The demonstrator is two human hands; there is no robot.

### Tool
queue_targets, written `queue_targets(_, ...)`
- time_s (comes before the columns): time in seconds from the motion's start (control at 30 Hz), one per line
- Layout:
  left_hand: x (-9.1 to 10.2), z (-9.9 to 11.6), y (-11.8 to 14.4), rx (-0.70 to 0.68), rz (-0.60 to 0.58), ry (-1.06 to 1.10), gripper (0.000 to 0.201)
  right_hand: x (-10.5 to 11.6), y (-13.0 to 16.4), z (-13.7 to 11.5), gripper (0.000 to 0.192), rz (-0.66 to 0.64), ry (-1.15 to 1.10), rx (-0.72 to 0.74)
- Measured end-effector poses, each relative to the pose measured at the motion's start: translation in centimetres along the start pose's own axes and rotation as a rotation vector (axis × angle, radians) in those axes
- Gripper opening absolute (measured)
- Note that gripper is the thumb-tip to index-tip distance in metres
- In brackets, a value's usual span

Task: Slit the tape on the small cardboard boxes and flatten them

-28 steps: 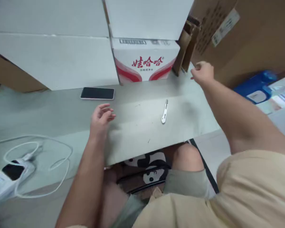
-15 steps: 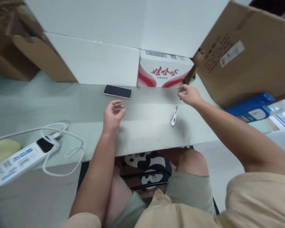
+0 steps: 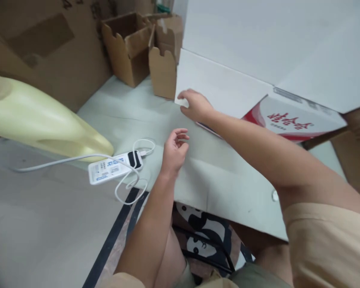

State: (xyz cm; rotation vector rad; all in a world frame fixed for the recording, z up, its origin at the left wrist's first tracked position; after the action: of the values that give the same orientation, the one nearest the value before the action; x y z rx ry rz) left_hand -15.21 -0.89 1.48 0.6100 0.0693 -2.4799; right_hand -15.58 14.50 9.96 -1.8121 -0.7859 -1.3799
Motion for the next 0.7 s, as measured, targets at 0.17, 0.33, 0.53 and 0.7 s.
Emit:
queue_targets(0.17,2.4,0.9,-0.6,0.045,0.074,0.05,0.04,0.6,-10.8,-3.3,0.044,0.034,0.095,-0.1)
queue_targets(0.33,3.8,1.1,-1.2,0.06,0.138,0.051,0.034,1.2,-13.1,-4.1,0.024,-0.017,0.216,-0.181)
queue_targets(0.53,4.6,1.3,-1.2,-0.084,0.271,0.066,0.021,2.5,-7.2,-4.9,0.019,0.074,0.196,-0.073)
queue_targets(0.7,6.7,3.4,0.5,-0.397,0.568,-0.159,0.022,4.6,1.8,-2.9,0.021,0.132,0.133,-0.038)
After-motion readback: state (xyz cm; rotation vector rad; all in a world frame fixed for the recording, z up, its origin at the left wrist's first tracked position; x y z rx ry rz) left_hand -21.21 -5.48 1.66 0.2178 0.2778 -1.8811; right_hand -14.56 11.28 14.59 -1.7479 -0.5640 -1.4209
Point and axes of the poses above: each hand's wrist, its own y-axis away from the middle knuckle, its own x-axis out of the back of the hand, z = x × y, the point moved 8 cm from there along -y, towards the middle knuckle, and after that the axes turned 4 degrees about y, right-handed, at the moved point
